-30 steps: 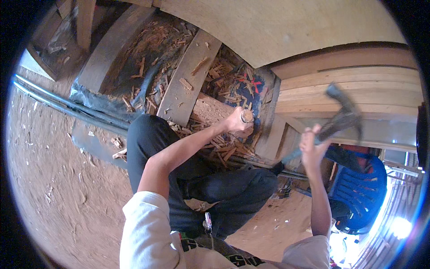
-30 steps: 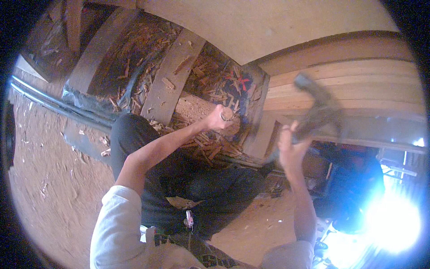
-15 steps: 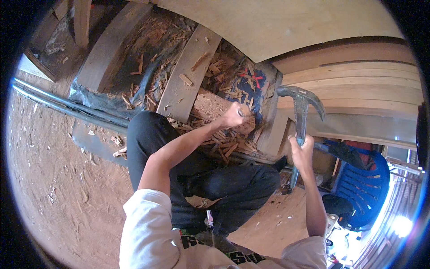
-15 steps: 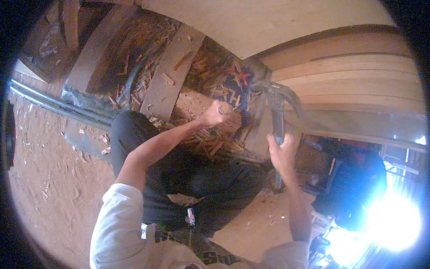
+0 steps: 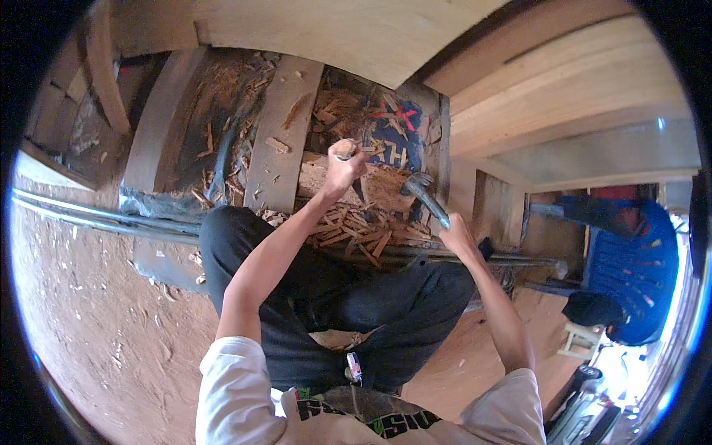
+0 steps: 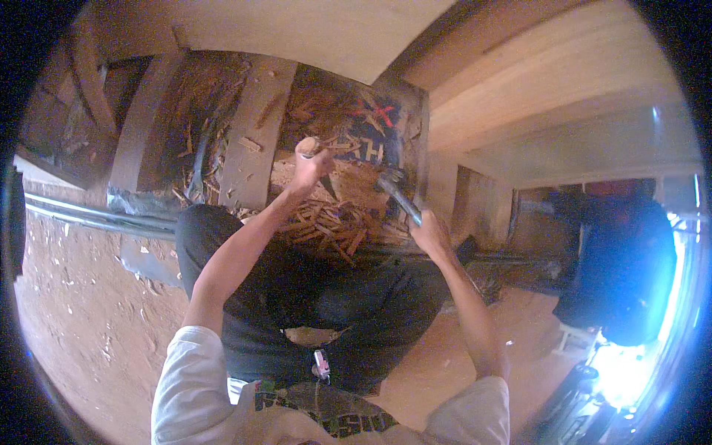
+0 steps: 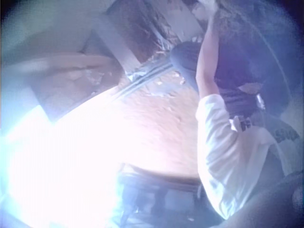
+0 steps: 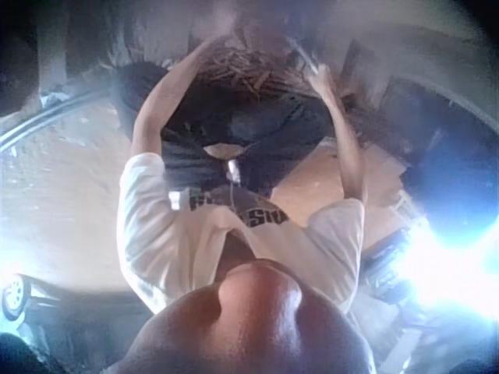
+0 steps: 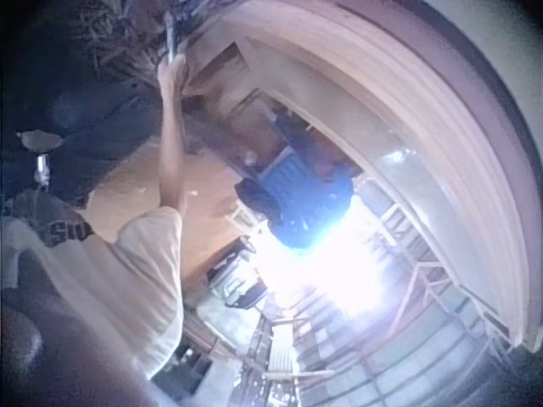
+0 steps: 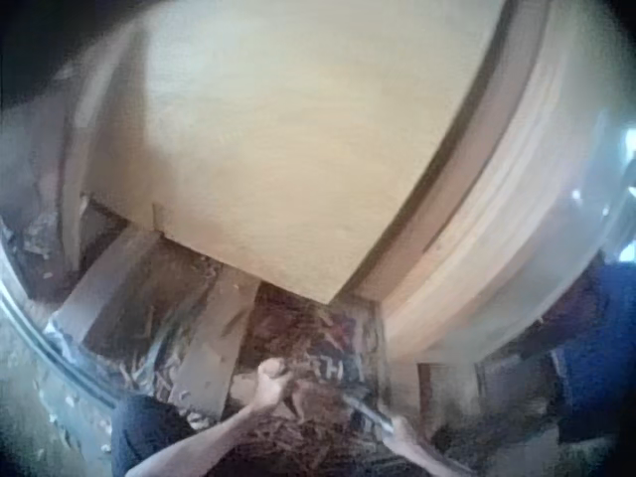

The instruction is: The person sits on the floor and uses a hammer and chisel to carve a small wooden block. They repeatedly strike the chisel to remove wood shavings, gradually shaping the block.

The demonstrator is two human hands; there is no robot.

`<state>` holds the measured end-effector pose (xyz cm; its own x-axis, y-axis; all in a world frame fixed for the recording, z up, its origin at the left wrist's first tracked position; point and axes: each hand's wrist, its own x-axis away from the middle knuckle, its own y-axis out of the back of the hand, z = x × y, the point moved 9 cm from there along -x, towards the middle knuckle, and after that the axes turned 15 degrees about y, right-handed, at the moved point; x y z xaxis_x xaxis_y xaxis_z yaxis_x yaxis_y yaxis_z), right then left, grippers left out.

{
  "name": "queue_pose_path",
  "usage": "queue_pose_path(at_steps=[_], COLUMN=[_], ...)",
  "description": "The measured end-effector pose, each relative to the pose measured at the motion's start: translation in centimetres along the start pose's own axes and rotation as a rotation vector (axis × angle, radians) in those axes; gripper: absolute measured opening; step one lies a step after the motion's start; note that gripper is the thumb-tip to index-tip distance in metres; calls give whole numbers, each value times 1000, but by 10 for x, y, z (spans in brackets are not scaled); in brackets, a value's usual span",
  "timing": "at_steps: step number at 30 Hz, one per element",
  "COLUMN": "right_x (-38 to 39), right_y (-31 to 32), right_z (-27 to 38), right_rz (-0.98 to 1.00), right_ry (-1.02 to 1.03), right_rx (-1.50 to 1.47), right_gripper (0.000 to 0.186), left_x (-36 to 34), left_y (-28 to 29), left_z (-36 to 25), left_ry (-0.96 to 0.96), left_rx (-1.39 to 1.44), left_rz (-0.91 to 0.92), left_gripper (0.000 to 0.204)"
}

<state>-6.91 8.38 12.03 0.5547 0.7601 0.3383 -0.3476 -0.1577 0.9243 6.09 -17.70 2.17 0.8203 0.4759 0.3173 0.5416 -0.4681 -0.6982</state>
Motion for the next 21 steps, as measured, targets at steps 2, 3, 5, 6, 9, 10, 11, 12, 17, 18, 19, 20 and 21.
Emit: queue_pose_path(at_steps=[2, 3, 5, 6, 9, 10, 11, 12, 17, 18, 19, 20, 21], right_x=[6, 9, 15, 17, 20, 20, 20, 20, 26, 27, 27, 28, 28], right_y=[-11, -14, -21, -27, -37, -40, -44, -46, -44, -44, -42, -40, -40], right_z=[-10, -11, -18, -22, -33, -36, -40, -41, -41, -41, -39, -38, -39], right_rz=[-21, -54, -101, -110, -155, -145, -133, -135, -197, -197, -198, -204, -187], right_ry=[-2, 26, 42, 30, 29, 36, 15, 17, 8, 7, 26, 36, 23], right_rx=[-37, -52, -94, -124, -170, -167, -157, -184, -218, -224, -192, -175, -162], right_gripper=[21, 21, 22, 23, 20, 20, 19, 18, 19, 19, 19, 18, 18], left_x=[6, 10, 16, 17, 30, 33, 37, 39, 55, 53, 51, 54, 53], left_y=[6, 13, -2, -12, -23, -25, -28, -32, -57, -58, -59, -64, -63], left_z=[3, 6, -4, -4, -4, -1, 1, 2, -3, 1, 6, 7, 11], left_ry=[10, 20, -108, -95, -158, -161, -183, -205, -420, -381, -338, -348, -329], left_rx=[48, 54, -50, -96, -181, -205, -212, -216, -390, -298, -206, -215, -208], left_rz=[-85, -188, -116, -28, -18, -36, -36, -37, -83, -69, -56, -25, -57], left_gripper=[12, 13, 15, 15, 21, 22, 22, 22, 24, 24, 24, 22, 21])
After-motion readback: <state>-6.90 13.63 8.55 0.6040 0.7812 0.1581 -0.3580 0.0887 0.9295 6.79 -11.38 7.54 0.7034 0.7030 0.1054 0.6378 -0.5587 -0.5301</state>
